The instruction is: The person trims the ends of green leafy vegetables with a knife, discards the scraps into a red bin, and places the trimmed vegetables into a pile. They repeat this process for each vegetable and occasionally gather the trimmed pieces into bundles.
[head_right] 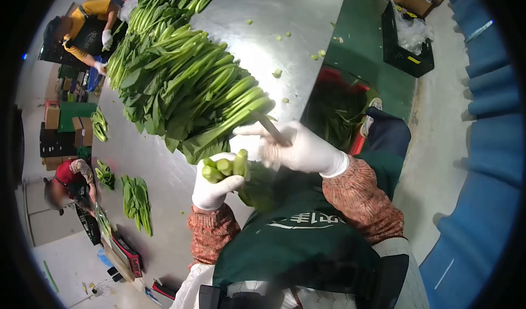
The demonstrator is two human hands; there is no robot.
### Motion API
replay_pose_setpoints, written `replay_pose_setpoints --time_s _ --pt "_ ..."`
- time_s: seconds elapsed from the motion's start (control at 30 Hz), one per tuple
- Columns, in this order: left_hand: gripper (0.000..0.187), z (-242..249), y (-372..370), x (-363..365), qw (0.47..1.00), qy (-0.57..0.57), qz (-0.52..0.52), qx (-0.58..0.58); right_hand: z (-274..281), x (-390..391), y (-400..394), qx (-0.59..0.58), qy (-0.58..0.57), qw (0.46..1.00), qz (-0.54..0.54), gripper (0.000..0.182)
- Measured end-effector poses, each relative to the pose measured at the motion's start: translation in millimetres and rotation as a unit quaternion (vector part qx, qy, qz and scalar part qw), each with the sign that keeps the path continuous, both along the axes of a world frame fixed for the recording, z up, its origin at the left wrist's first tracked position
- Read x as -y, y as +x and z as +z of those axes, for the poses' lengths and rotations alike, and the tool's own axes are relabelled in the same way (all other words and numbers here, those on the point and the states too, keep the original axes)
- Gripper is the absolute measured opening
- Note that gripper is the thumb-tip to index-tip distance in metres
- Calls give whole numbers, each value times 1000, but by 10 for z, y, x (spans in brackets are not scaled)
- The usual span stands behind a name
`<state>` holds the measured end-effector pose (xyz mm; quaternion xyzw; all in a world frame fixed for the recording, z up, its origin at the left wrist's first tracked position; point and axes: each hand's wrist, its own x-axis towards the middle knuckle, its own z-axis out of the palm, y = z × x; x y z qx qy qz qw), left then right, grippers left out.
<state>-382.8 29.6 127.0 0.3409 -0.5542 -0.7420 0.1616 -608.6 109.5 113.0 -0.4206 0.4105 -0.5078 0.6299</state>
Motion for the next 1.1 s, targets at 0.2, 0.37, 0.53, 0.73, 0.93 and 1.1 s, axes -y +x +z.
replay_pose_setpoints --time_s 0.2,0.37,0.53,0.73,0.93,1.1 --pt "35 -148 -48 -66 999 -44 26 -14 38 73 111 -197 -125 972 -43 22" --pt "36 -317 12 -150 982 -151 46 106 -18 -12 228 -382 -189 901 -82 16" --pt "33 -267 3 -53 829 -539 3 151 -75 -116 171 -485 -158 860 -10 25" --pt "33 -370 74 -43 763 -605 10 226 -318 -132 71 -505 -122 854 12 18" --pt "24 -442 1127 278 770 -519 192 318 -421 -137 -431 -580 6 811 -68 40" --pt "12 -74 1515 84 848 -259 424 184 -571 268 -279 -570 -21 812 -121 57"
